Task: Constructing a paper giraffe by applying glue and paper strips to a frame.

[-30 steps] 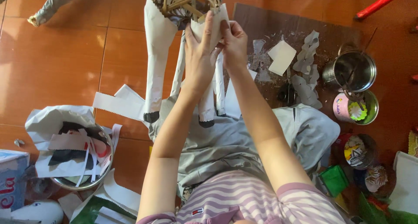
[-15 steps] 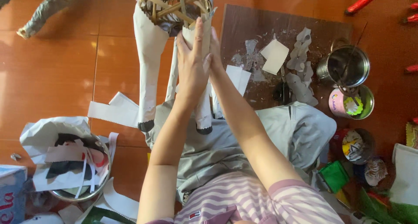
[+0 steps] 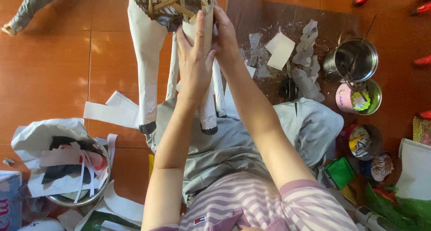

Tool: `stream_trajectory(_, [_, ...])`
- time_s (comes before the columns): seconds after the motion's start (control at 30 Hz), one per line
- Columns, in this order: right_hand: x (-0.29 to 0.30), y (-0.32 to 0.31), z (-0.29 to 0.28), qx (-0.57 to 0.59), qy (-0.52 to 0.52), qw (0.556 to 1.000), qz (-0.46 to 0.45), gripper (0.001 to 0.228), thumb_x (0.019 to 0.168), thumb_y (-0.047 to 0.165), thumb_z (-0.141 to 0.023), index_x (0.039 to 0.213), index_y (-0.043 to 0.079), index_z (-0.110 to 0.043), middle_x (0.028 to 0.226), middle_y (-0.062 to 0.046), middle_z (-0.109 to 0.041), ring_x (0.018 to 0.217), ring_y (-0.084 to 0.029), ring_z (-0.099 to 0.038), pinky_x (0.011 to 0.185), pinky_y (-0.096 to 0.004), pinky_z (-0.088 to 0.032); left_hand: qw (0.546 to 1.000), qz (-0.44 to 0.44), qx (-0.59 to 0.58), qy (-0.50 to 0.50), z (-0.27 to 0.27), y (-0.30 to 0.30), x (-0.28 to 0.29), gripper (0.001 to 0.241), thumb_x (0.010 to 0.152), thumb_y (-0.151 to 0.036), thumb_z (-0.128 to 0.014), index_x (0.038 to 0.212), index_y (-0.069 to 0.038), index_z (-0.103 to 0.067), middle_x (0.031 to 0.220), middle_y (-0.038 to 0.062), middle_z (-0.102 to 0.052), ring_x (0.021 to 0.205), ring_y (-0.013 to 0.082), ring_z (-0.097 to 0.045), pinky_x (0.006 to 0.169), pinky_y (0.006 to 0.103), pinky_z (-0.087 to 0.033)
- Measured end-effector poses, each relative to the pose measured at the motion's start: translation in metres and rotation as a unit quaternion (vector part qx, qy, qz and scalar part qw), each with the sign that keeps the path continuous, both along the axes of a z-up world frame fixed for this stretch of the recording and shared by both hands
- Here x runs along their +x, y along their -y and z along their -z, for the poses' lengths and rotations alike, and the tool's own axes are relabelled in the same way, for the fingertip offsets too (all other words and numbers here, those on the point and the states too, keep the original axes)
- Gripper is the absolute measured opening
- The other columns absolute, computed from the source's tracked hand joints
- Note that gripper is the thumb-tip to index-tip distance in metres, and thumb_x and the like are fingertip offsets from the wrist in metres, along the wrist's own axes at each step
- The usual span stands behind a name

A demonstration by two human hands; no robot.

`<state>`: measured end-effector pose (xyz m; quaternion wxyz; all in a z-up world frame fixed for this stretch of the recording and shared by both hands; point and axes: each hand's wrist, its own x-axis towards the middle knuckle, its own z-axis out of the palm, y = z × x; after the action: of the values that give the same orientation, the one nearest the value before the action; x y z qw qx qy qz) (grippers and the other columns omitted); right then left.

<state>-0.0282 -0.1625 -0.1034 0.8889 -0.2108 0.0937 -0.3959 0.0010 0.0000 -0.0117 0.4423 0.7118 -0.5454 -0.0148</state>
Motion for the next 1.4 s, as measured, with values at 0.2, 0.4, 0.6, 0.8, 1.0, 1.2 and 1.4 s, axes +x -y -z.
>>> stream_trajectory(0.2, [0.004, 0.037, 0.032, 0.028, -0.069, 0.997, -0.023, 0.027, 0.105, 0.028, -0.057, 0.105, 0.006, -0.071, 0.094, -0.007, -0.072, 0.084, -0.017, -0.068, 0.08, -0.037, -0.058, 1.0, -0.008, 0.002, -0.014, 0.011, 0.003, 0.0, 0.103, 0.09, -0.001, -0.082, 0.168, -0.027, -0.02, 0.159, 0.035, -0.027, 0.144, 0.052, -0.041, 0.122, 0.0502, -0.039])
stream_trajectory(0.4, [-0.024, 0.038, 0.002, -0.418, -0.447, 0.766, 0.195, 0.039, 0.109, 0.031, -0.057, 0.097, -0.006, -0.063, 0.083, -0.012, -0.064, 0.079, -0.023, -0.056, 0.072, -0.041, -0.055, 0.999, -0.013, -0.002, -0.034, 0.017, 0.005, 0.0, 0.117, 0.087, 0.001, -0.084, 0.168, -0.02, -0.003, 0.164, 0.035, -0.02, 0.149, 0.0535, -0.033, 0.124, 0.0506, -0.037])
stream_trajectory(0.6, [-0.026, -0.009, -0.072, -0.562, -0.49, 0.661, 0.083, 0.078, 0.101, 0.061, -0.07, 0.139, -0.004, -0.051, 0.119, -0.023, -0.069, 0.115, -0.037, -0.07, 0.094, -0.04, -0.06, 0.986, -0.034, -0.09, -0.137, 0.029, 0.008, -0.009, 0.125, 0.08, -0.003, -0.091, 0.166, -0.012, 0.0, 0.171, 0.024, -0.011, 0.159, 0.0527, -0.015, 0.131, 0.0517, -0.028])
stream_trajectory(0.8, [-0.011, -0.019, -0.068, -0.68, -0.404, 0.576, 0.207, 0.096, 0.094, 0.051, -0.092, 0.151, -0.001, -0.035, 0.142, -0.035, -0.052, 0.129, -0.053, -0.055, 0.104, -0.049, -0.052, 0.837, 0.057, -0.118, -0.532, 0.07, -0.037, -0.032, 0.112, 0.098, -0.009, -0.08, 0.166, -0.012, 0.009, 0.161, 0.024, -0.036, 0.143, 0.0347, -0.05, 0.115, 0.0439, -0.048])
stream_trajectory(1.0, [0.006, -0.013, -0.058, -0.632, -0.537, 0.537, 0.152, 0.068, 0.087, 0.03, -0.087, 0.136, 0.002, -0.049, 0.127, -0.029, -0.064, 0.11, -0.047, -0.066, 0.094, -0.047, -0.057, 0.81, 0.116, 0.0, -0.575, 0.047, -0.046, -0.031, 0.1, 0.084, -0.004, -0.077, 0.162, -0.011, -0.015, 0.122, 0.015, -0.057, 0.091, 0.0201, -0.067, 0.064, 0.0362, -0.065])
stream_trajectory(1.2, [0.01, -0.017, -0.088, -0.614, -0.554, 0.554, 0.099, 0.049, 0.085, 0.035, -0.087, 0.116, 0.004, -0.065, 0.106, -0.022, -0.076, 0.098, -0.036, -0.075, 0.086, -0.042, -0.061, 0.802, 0.122, -0.009, -0.585, 0.059, -0.053, -0.028, 0.096, 0.088, -0.006, -0.076, 0.163, -0.011, -0.017, 0.122, 0.017, -0.058, 0.096, 0.0209, -0.066, 0.068, 0.0391, -0.064])
stream_trajectory(1.4, [-0.044, -0.037, -0.068, -0.391, -0.253, 0.884, 0.038, 0.101, 0.109, 0.037, -0.078, 0.167, 0.019, 0.003, 0.171, -0.02, -0.033, 0.146, -0.032, -0.058, 0.112, -0.042, -0.058, 0.595, 0.19, -0.027, -0.78, 0.133, -0.124, 0.003, 0.074, 0.105, -0.041, -0.055, 0.164, -0.013, -0.02, 0.141, 0.024, -0.058, 0.119, 0.0293, -0.066, 0.098, 0.0403, -0.058])
